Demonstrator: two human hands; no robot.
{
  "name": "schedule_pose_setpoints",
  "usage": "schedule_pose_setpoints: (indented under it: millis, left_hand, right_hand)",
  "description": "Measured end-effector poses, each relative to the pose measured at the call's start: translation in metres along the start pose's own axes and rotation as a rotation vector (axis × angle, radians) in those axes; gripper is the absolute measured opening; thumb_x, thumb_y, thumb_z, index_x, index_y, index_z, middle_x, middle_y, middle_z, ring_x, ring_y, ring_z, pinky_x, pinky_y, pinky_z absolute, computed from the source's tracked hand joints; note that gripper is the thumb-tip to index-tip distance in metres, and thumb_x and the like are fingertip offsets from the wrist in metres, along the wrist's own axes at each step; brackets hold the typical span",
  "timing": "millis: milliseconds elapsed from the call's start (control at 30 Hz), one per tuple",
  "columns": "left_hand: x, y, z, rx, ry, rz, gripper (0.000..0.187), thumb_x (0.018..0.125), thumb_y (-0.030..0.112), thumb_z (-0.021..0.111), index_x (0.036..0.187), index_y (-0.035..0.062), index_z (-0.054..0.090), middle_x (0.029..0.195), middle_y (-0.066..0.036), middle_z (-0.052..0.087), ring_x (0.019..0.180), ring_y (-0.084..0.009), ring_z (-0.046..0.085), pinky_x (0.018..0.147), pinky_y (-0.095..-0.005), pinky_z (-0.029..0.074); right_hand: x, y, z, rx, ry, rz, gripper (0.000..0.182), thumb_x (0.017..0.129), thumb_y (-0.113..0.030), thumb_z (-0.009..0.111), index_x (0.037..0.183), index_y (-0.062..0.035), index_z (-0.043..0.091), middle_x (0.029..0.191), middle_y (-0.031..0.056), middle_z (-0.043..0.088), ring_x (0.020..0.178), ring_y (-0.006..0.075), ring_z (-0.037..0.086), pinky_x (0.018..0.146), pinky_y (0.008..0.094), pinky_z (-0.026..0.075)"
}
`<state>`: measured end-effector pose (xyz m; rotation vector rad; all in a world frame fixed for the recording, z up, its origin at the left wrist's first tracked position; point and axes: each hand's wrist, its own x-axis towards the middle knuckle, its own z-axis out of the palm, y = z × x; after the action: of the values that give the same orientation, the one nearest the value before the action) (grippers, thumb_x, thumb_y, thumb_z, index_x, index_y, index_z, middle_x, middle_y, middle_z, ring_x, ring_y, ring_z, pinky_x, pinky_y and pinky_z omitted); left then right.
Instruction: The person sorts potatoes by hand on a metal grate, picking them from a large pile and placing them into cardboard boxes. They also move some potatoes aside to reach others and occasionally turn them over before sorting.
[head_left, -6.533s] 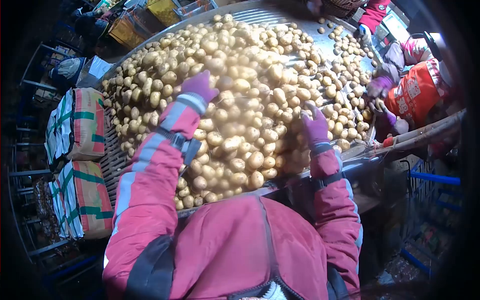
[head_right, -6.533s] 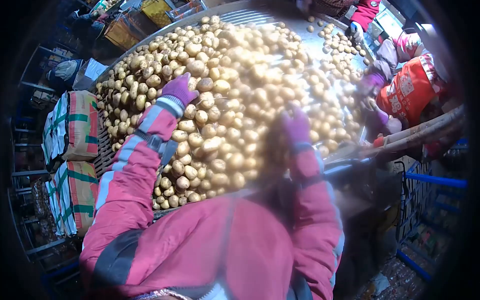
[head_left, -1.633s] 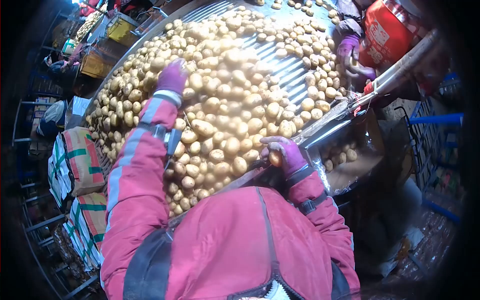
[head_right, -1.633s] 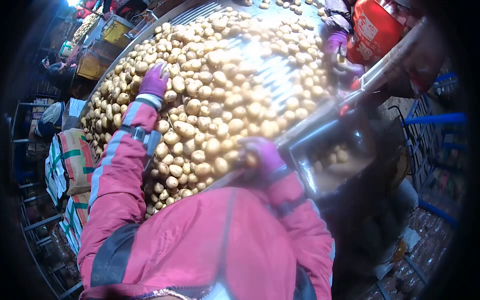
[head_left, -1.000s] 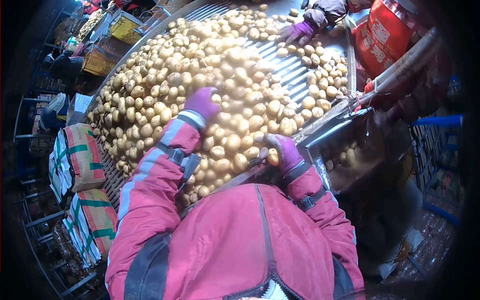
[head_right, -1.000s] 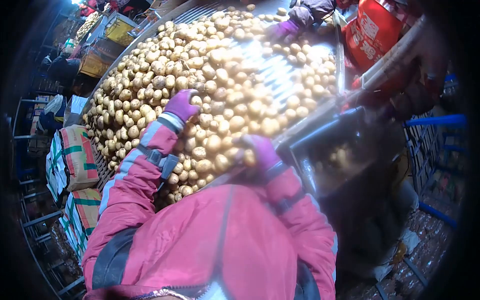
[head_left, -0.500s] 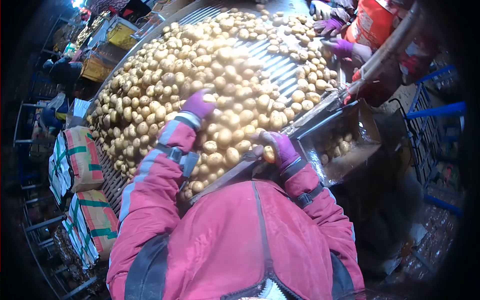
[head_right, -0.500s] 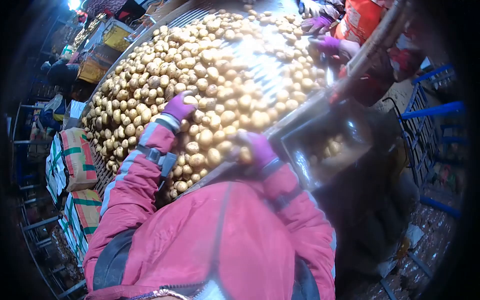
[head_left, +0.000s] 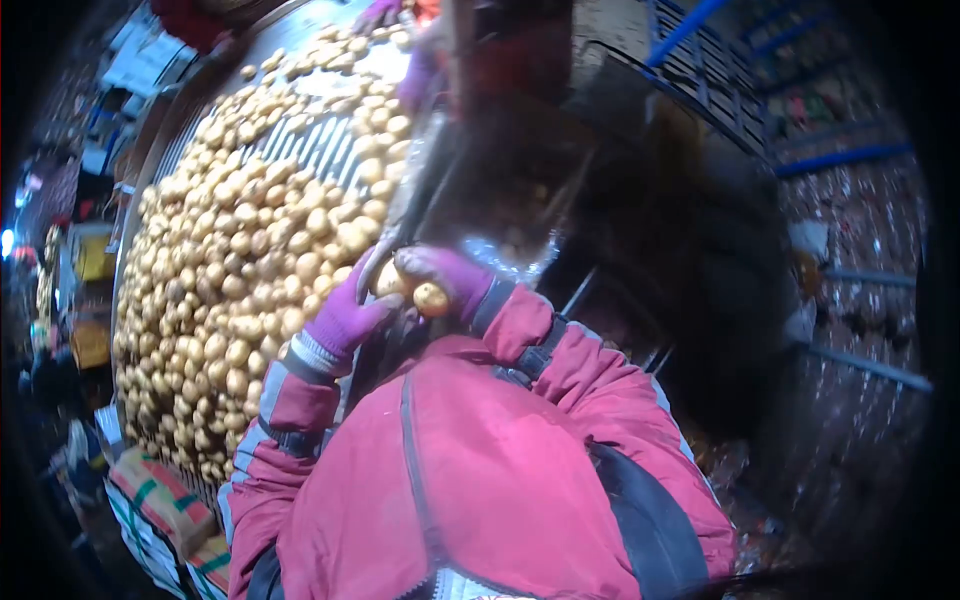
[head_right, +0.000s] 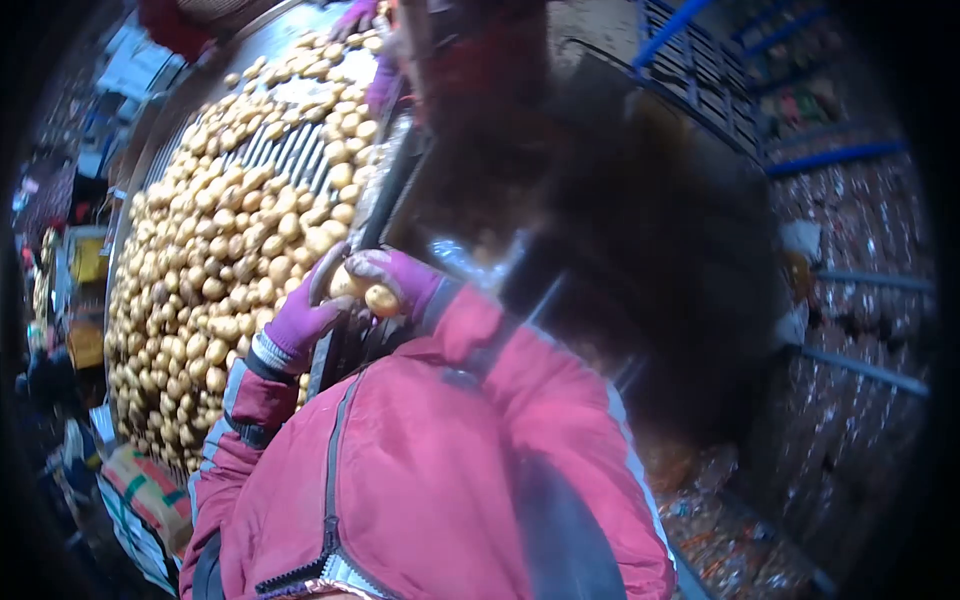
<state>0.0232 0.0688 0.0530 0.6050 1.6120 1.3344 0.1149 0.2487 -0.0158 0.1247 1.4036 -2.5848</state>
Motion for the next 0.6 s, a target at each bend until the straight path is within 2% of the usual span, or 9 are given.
schedule_pose_setpoints:
  millis: [33,67,167,200,267,333,400,500,600]
  left_hand:
    - [0.005,0.001,0.007,0.129,-0.024,0.012,0.075,0.087,0.016,0.069,0.152,-0.0004,0.035,0.149,-0.016,0.046,0.138,-0.0218,0.042,0.114,-0.0337,0.034]
    - [0.005,0.004,0.019,0.047,-0.019,-0.004,0.072,0.089,0.013,0.066,0.152,-0.0004,0.035,0.145,-0.015,0.049,0.134,-0.0210,0.046,0.112,-0.0334,0.037]
    - [0.014,-0.002,0.032,-0.053,-0.008,-0.079,0.068,0.091,0.012,0.065,0.151,-0.0013,0.036,0.142,-0.012,0.052,0.124,-0.0155,0.051,0.102,-0.0289,0.044]
    - [0.016,0.002,0.037,-0.098,-0.001,-0.156,0.070,0.091,0.016,0.067,0.151,-0.0031,0.036,0.150,-0.014,0.046,0.138,-0.0210,0.044,0.115,-0.0352,0.033]
    - [0.020,-0.009,0.037,-0.065,0.000,-0.128,0.068,0.092,0.017,0.067,0.150,-0.0030,0.037,0.150,-0.014,0.047,0.138,-0.0204,0.044,0.115,-0.0345,0.033]
    - [0.023,-0.024,0.033,-0.023,-0.016,-0.108,0.065,0.093,0.017,0.067,0.149,-0.0020,0.041,0.146,-0.012,0.051,0.134,-0.0194,0.048,0.112,-0.0329,0.036]
    - [0.023,-0.023,0.034,-0.005,-0.025,-0.172,0.063,0.093,0.017,0.067,0.148,-0.0015,0.042,0.144,-0.012,0.053,0.131,-0.0189,0.050,0.110,-0.0321,0.038]
    - [0.025,-0.043,0.028,0.142,-0.013,-0.115,0.057,0.095,0.016,0.062,0.146,-0.0029,0.045,0.141,-0.014,0.055,0.129,-0.0203,0.052,0.108,-0.0321,0.041]
    - [0.023,-0.038,0.032,0.143,0.002,-0.140,0.053,0.096,0.015,0.058,0.144,-0.0038,0.046,0.142,-0.016,0.055,0.130,-0.0221,0.052,0.109,-0.0326,0.041]
  right_hand:
    - [-0.013,-0.008,-0.002,0.015,0.047,0.005,0.035,0.103,-0.032,0.051,0.114,-0.0010,0.063,0.102,0.0087,0.068,0.085,0.0178,0.065,0.074,0.0311,0.054]
    - [-0.025,-0.006,-0.011,-0.112,0.091,-0.097,0.037,0.104,-0.033,0.050,0.114,-0.0010,0.063,0.101,0.0108,0.069,0.083,0.0186,0.067,0.072,0.0306,0.054]
    - [-0.063,-0.006,-0.044,0.104,0.257,-0.030,0.042,0.104,-0.037,0.048,0.113,-0.0001,0.066,0.101,0.0147,0.070,0.082,0.0203,0.069,0.071,0.0315,0.055]
    - [-0.073,0.008,-0.067,0.446,0.268,0.069,0.046,0.102,-0.042,0.052,0.124,-0.0023,0.058,0.115,0.0118,0.066,0.096,0.0223,0.068,0.063,0.0391,0.059]
    - [-0.106,0.015,-0.108,0.422,0.348,-0.054,0.051,0.100,-0.047,0.053,0.124,-0.0015,0.058,0.111,0.0149,0.067,0.094,0.0226,0.068,0.063,0.0362,0.059]
    - [-0.145,-0.012,-0.109,0.021,0.816,-0.263,0.061,0.096,-0.058,0.054,0.118,-0.0016,0.061,0.096,0.0150,0.068,0.082,0.0228,0.070,0.058,0.0337,0.058]
    - [-0.190,-0.021,-0.148,0.331,0.847,-0.053,0.065,0.094,-0.065,0.053,0.109,-0.0026,0.064,0.082,0.0113,0.068,0.069,0.0227,0.069,0.055,0.0328,0.058]
    - [-0.236,-0.028,-0.193,0.260,1.174,-0.211,0.067,0.092,-0.067,0.053,0.103,-0.0030,0.066,0.075,0.0086,0.067,0.062,0.0225,0.068,0.053,0.0348,0.057]
    - [-0.283,-0.039,-0.242,0.170,1.329,-0.273,0.063,0.093,-0.063,0.053,0.104,-0.0032,0.066,0.077,0.0086,0.068,0.064,0.0217,0.067,0.054,0.0340,0.056]
